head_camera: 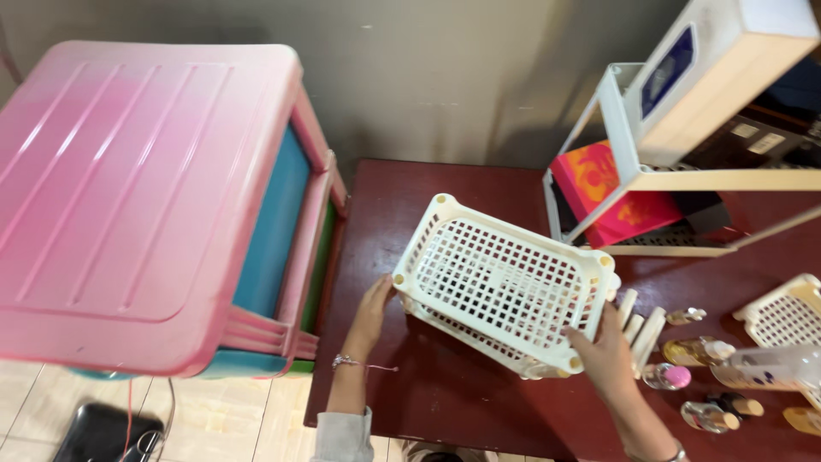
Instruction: The person removes bottles and small items from a white plastic storage rack, then disassembles the rack by detaching the shelves and legs. They wipe the rack components with a cloth and reassemble the rack by inserting the legs and stacking the shelves back together.
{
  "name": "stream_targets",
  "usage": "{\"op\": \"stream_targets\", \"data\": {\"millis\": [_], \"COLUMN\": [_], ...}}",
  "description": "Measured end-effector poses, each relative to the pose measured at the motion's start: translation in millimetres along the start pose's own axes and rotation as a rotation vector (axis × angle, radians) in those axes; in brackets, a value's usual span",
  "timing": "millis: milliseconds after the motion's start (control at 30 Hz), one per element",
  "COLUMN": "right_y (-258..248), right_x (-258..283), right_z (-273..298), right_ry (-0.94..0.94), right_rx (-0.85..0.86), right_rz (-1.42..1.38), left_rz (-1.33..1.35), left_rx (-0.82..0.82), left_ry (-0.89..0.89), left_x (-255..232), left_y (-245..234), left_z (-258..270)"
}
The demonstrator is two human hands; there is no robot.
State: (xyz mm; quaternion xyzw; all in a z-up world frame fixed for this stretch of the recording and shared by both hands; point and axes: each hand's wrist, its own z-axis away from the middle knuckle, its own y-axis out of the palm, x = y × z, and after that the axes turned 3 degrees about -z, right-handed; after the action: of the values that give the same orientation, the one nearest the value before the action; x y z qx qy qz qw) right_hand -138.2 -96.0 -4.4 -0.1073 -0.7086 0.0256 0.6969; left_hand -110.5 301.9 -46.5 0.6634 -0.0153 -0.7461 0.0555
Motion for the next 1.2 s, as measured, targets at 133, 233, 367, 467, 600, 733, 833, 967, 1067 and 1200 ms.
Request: {"op": "stream_targets", "data": {"millis": [133,233,367,467,600,733,833,967,1067,1200], "right_y": [-10.0,-17.0,-15.8,-8.8,6.4,29.4,51.6,92.5,149.0,224.7], "right_x": [0.4,5.3,11.1,12.7,21.5,40.6,61.8,96.3,113.7,116.0], "right_z": [-33.8,-73.5,-131.1,-169.0,-204.6,-210.2,-198.1,-164.4,-133.8,-99.3], "right_ry": [0.072,0.141,0.171,0.179,0.040,-0.107,-0.201,-0.542,-0.651,-0.753], "right_rx": [0.083,0.190,0.298,0.355,0.369,0.243,0.120,0.061,0.357,0.604], "right_rz": [0.034,0.060,0.215,0.279,0.434,0.959,1.120,1.068,0.871,1.037], "left_rz": [-0.113,-0.102,-0.116,-0.240,-0.277,-0.146,-0.063,-0.372,-0.691,-0.640], "left_rx": [-0.031,-0.009,0.031,0.053,0.028,0.177,0.288,0.353,-0.132,-0.176], "left_ry": [0.010,-0.038,0.033,0.081,-0.090,-0.229,-0.128,-0.211,-0.258,0.197], "left_x": [4.2,0.3,-5.5,-7.8,-8.1,-4.8,0.2,0.9,4.9,36.7], "left_y": [-5.3,-6.1,1.2,10.6,31.1,51.8,59.0,21.7,3.2,14.5], "left_z": [10.6,26.4,41.0,47.5,48.5,50.5,55.4,32.2,-6.6,-60.6]}}
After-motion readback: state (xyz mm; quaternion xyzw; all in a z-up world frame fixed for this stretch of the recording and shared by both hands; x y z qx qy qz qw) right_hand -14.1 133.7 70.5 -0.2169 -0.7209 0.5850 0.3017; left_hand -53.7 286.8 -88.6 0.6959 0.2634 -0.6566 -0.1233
